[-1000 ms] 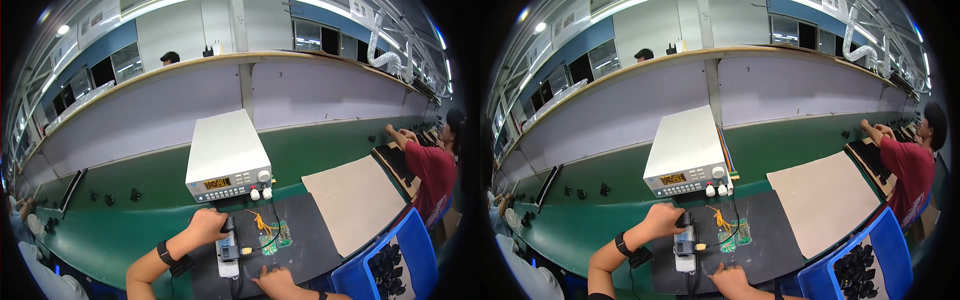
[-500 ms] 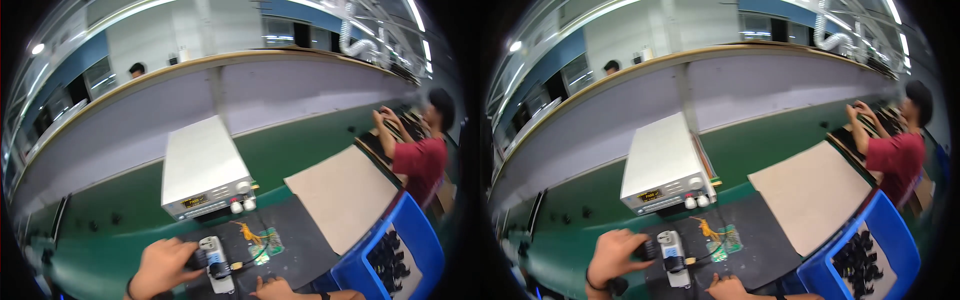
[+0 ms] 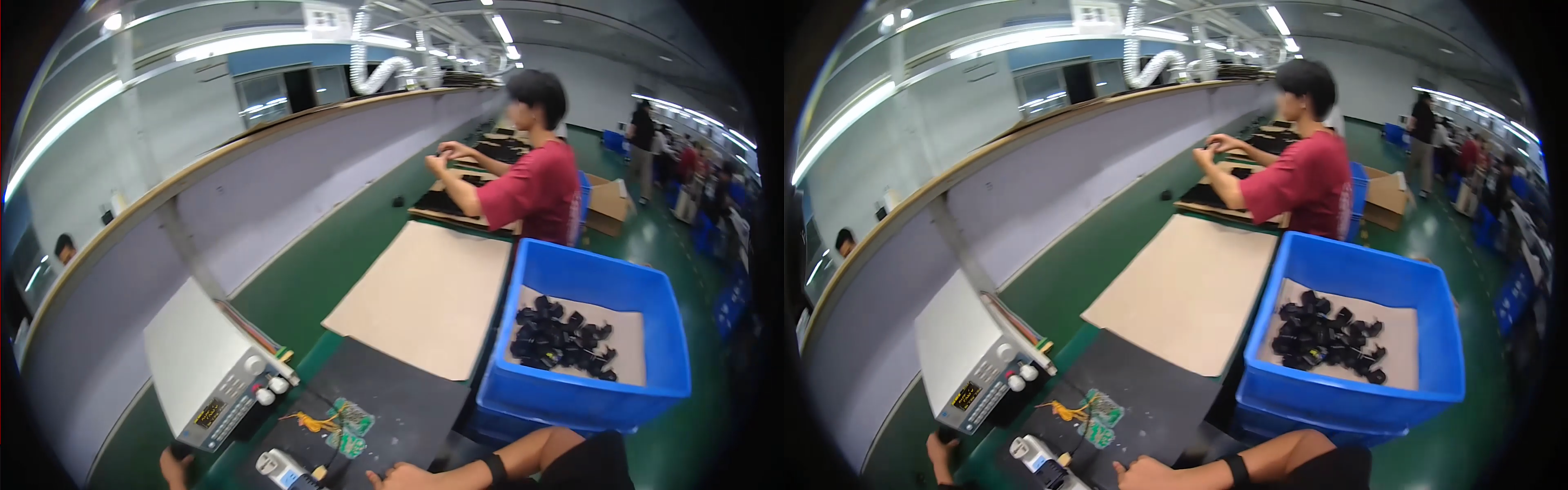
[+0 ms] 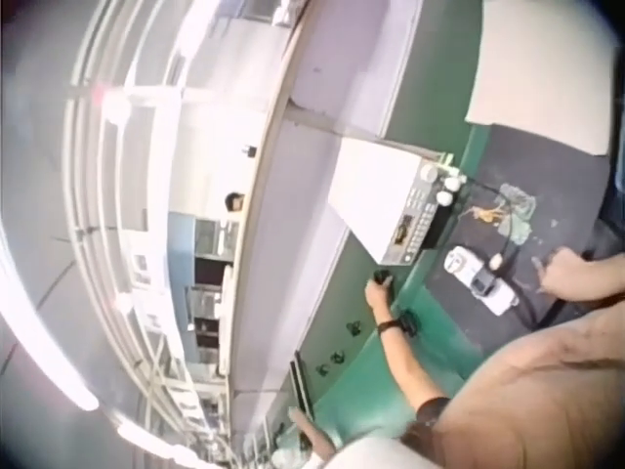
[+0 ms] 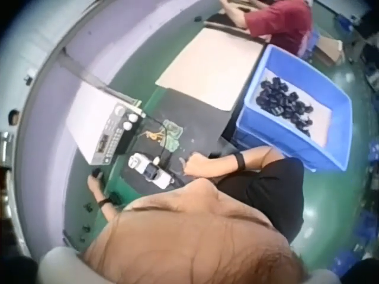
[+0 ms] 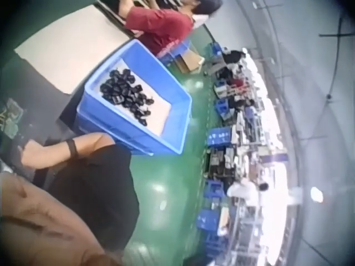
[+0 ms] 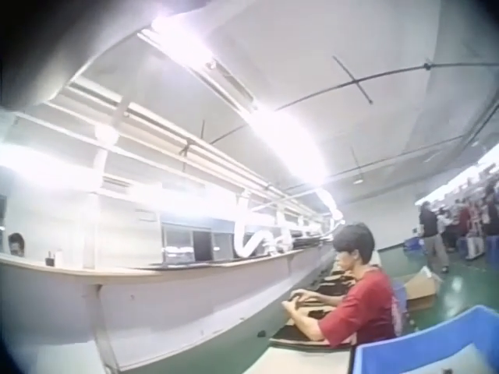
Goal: The person tests power adapters by plugging them into a power strip, connecting a cable, and checking for a pass message on a testing device. After testing, they place the adapters onto a cardboard sheet and move other components along the conveyor belt.
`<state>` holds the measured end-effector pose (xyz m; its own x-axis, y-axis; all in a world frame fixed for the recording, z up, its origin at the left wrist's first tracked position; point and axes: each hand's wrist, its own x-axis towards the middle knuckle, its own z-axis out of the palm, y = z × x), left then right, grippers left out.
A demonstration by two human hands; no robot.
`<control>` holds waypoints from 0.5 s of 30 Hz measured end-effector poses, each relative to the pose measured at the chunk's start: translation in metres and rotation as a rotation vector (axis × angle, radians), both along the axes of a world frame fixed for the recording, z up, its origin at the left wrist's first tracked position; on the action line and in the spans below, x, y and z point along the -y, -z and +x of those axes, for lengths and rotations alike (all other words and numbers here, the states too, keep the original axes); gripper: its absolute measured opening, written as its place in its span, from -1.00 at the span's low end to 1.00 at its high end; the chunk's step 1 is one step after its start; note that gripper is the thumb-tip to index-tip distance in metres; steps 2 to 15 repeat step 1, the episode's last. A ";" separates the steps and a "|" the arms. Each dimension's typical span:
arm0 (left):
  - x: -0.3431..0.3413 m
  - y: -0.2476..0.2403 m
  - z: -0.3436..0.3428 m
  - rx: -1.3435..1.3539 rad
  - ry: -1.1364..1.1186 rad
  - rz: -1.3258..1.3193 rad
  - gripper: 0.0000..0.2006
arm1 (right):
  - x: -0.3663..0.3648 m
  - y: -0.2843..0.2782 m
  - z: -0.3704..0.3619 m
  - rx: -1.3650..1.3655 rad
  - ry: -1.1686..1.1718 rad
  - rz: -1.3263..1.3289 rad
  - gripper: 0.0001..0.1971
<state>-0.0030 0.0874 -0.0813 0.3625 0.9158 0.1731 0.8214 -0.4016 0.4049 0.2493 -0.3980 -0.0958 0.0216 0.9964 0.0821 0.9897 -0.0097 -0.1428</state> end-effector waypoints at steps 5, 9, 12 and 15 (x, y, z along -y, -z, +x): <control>-0.002 0.003 0.020 0.006 0.044 -0.008 -0.25 | -0.004 0.012 -0.004 0.041 -0.017 0.118 -0.48; -0.002 0.003 0.020 0.006 0.044 -0.008 -0.25 | -0.004 0.012 -0.004 0.041 -0.017 0.118 -0.48; -0.002 0.003 0.020 0.006 0.044 -0.008 -0.25 | -0.004 0.012 -0.004 0.041 -0.017 0.118 -0.48; -0.002 0.003 0.020 0.006 0.044 -0.008 -0.25 | -0.004 0.012 -0.004 0.041 -0.017 0.118 -0.48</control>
